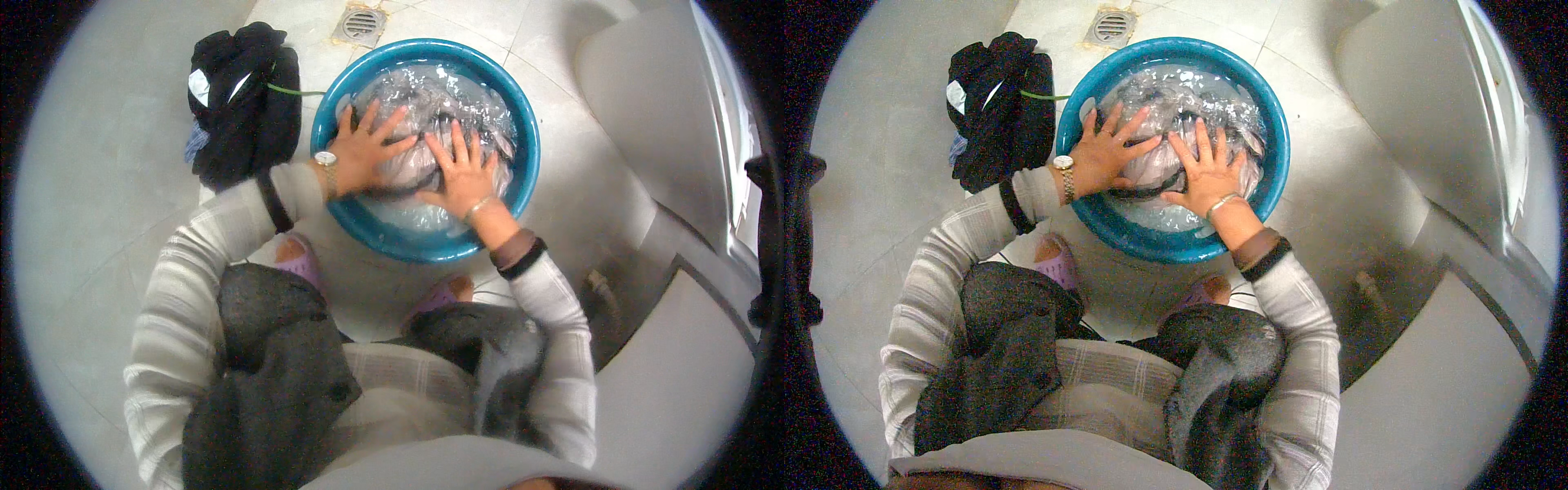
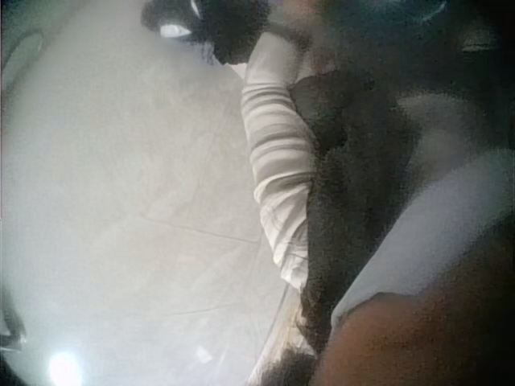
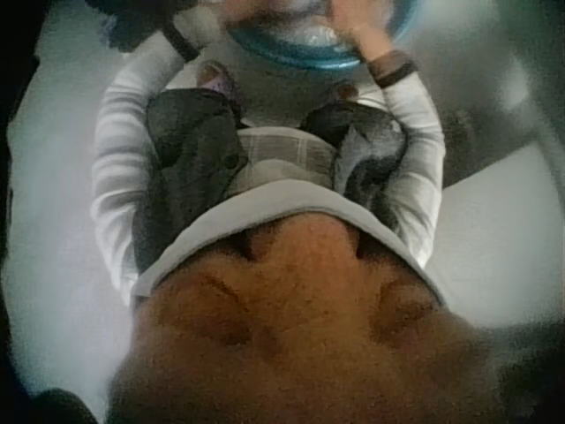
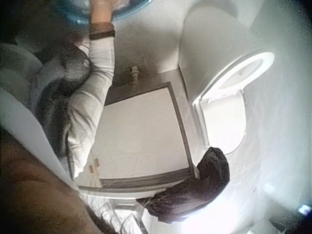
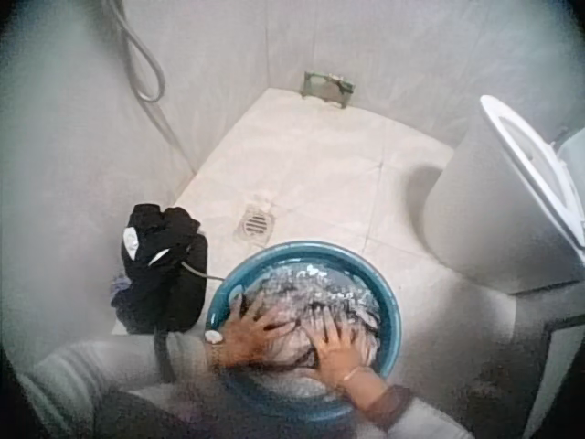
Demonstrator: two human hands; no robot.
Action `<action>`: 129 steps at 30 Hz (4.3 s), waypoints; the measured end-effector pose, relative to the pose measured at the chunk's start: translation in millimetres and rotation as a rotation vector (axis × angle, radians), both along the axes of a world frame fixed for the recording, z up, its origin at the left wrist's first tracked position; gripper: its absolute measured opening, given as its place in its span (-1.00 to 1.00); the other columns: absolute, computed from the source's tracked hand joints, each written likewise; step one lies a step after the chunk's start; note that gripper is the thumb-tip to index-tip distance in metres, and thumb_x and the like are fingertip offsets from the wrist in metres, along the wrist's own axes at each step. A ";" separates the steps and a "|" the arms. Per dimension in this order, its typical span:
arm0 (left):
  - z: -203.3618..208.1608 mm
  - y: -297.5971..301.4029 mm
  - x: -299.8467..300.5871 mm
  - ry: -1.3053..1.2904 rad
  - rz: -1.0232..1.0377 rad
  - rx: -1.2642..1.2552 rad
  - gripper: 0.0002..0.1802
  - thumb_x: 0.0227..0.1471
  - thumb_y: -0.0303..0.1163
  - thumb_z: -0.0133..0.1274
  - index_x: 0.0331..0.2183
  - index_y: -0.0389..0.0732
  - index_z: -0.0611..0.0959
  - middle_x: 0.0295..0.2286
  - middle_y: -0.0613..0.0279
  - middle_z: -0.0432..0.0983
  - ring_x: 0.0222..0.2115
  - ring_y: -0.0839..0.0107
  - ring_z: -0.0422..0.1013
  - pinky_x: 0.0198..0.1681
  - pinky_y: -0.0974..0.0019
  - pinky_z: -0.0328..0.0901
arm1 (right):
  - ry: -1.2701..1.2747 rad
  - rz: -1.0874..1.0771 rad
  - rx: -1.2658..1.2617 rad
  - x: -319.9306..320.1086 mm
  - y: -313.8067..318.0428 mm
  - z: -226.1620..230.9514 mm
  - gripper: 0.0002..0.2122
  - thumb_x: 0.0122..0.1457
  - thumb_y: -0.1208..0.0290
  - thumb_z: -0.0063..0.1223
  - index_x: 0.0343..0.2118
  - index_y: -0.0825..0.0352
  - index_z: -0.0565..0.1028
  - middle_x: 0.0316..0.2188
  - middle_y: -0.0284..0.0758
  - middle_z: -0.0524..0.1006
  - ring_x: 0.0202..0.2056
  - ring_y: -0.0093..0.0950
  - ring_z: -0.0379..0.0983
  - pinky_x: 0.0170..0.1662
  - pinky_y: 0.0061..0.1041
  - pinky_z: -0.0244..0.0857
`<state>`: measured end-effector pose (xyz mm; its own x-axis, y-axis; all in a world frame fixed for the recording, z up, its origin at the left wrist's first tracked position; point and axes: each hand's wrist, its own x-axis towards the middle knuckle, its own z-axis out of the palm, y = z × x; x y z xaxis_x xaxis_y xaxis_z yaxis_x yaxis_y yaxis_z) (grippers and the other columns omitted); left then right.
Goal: The person washes clothes by hand in a blue basin filled with water. They submerge and agitate a dark garment, wring it out, then refill the basin at the sink and continue washing another item.
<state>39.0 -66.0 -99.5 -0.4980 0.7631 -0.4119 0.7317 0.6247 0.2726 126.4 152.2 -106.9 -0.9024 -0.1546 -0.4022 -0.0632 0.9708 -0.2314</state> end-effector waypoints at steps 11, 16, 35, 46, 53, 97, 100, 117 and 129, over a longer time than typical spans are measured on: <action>-29.8 17.4 0.3 -0.116 -0.005 -0.130 -0.11 -0.22 0.00 0.34 0.19 0.34 0.35 0.35 0.26 -0.26 0.30 -0.32 -0.34 0.09 -0.71 -0.21 | -0.391 0.036 0.119 -19.0 4.8 -23.7 -0.04 -0.15 -0.18 0.29 0.33 -0.33 -0.03 0.42 -0.29 -0.29 0.32 0.01 -0.02 0.24 0.20 -0.04; -36.2 23.4 3.5 -0.090 -0.039 -0.195 -0.17 -0.08 0.16 0.15 0.23 0.39 0.26 0.35 0.27 -0.24 0.30 -0.28 -0.34 0.07 -0.74 -0.27 | -0.289 0.235 0.151 -19.8 5.1 -37.1 -0.14 -0.15 -0.21 0.26 0.28 -0.07 0.23 0.32 -0.29 0.12 0.34 -0.20 -0.03 0.32 0.02 -0.08; -15.4 6.5 4.6 -0.385 0.067 -0.223 -0.51 0.08 0.05 0.05 -0.11 -0.10 0.60 -0.02 0.03 0.38 -0.02 -0.04 0.39 0.21 -0.40 -0.08 | -0.146 -0.719 -1.010 7.2 25.4 -14.7 -0.60 0.33 0.17 -0.14 -0.49 0.34 0.60 -0.52 -0.43 0.53 -0.45 -0.61 0.32 -0.29 -0.58 0.22; 66.1 13.8 -16.7 -0.368 0.068 0.798 -0.21 -0.04 -0.26 0.27 0.18 -0.21 0.32 0.06 -0.02 0.34 0.12 0.16 0.28 0.20 0.22 0.16 | 0.175 -0.389 -1.414 -15.8 20.4 232.0 -0.67 0.34 0.21 -0.16 -0.49 0.29 0.47 -0.51 -0.46 0.43 -0.44 -0.65 0.28 -0.35 -0.65 0.12; 167.2 11.2 -24.6 -0.376 0.075 0.949 -0.62 0.01 -0.37 0.24 -0.13 -0.27 0.53 -0.25 0.24 0.46 -0.18 0.43 0.37 -0.05 0.36 0.26 | 0.551 -0.122 -1.639 3.5 39.0 302.8 -0.70 0.22 0.44 -0.19 -0.05 0.52 0.33 -0.05 -0.09 0.38 0.05 -0.23 0.30 0.16 -0.19 0.15; -65.0 4.1 33.8 -0.101 0.057 0.047 -0.68 0.12 -0.30 -0.12 -0.06 0.08 0.53 0.31 -0.11 -0.19 0.27 -0.40 -0.24 0.09 -0.71 -0.29 | -0.266 0.136 0.127 -11.4 -8.0 -40.1 -0.05 -0.17 -0.22 0.26 0.32 -0.42 -0.05 0.42 -0.30 -0.30 0.36 0.07 -0.37 0.15 0.53 -0.36; -72.9 1.8 32.6 -0.243 0.044 -0.011 -0.70 0.14 -0.27 -0.15 -0.10 0.03 0.56 0.29 -0.13 -0.13 0.24 -0.38 -0.12 0.16 -0.61 -0.26 | -0.180 0.154 0.192 -12.5 -9.6 -37.7 -0.05 -0.18 -0.27 0.22 0.32 -0.42 -0.05 0.42 -0.32 -0.24 0.36 0.02 -0.31 0.14 0.54 -0.30; 129.2 18.7 -26.0 -0.893 0.389 0.819 -0.83 0.21 -0.30 0.02 -0.29 -0.16 0.41 -0.40 0.38 0.37 -0.34 0.59 0.37 -0.29 0.44 0.40 | 0.036 -0.105 -0.837 -12.3 23.4 -13.2 0.03 -0.29 0.16 0.51 0.28 0.25 0.13 0.25 -0.06 0.19 0.28 -0.01 0.04 0.34 -0.26 -0.09; 267.6 8.7 -6.4 -1.050 0.292 1.547 -0.81 0.16 -0.48 0.00 -0.24 -0.16 0.31 -0.29 0.12 0.45 -0.30 0.42 0.49 -0.25 0.34 0.48 | -0.239 -0.446 -1.279 -1.9 9.0 54.9 -0.48 -0.10 0.31 0.41 -0.10 0.50 0.49 -0.12 -0.26 0.58 -0.10 -0.45 0.48 0.03 -0.48 0.33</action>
